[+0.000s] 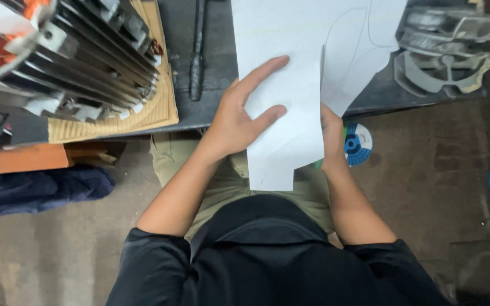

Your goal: Using scissors to cut out paper insulation templates from a sheet on a workshop workbench.

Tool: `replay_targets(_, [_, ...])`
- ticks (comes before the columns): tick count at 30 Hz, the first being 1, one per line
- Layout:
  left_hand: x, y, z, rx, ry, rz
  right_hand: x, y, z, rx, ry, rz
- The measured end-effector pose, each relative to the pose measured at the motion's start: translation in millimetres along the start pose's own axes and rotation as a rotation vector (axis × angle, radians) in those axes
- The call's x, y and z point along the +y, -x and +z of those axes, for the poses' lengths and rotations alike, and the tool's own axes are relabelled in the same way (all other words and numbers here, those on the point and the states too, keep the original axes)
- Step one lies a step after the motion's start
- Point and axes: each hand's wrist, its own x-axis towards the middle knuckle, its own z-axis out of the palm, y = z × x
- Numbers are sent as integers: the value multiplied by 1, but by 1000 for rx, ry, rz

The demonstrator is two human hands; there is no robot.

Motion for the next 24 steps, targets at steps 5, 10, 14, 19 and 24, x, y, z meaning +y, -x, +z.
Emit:
replay_targets(5, [14, -17, -2, 75, 63, 48, -68, -26, -5, 34, -11, -219])
replay_targets(10, [20, -35, -9, 81, 61, 85, -77, -43, -4, 76, -6, -269])
replay_targets(14, [21, -46, -10, 81, 57, 107, -72, -55, -6, 125, 5, -287])
replay_targets(19, [17, -53, -10, 66, 40, 108, -52, -73, -11, 177, 19, -292])
replay_targets(24, [27, -50, -4, 43, 56, 62, -41, -96, -18, 169, 30, -374])
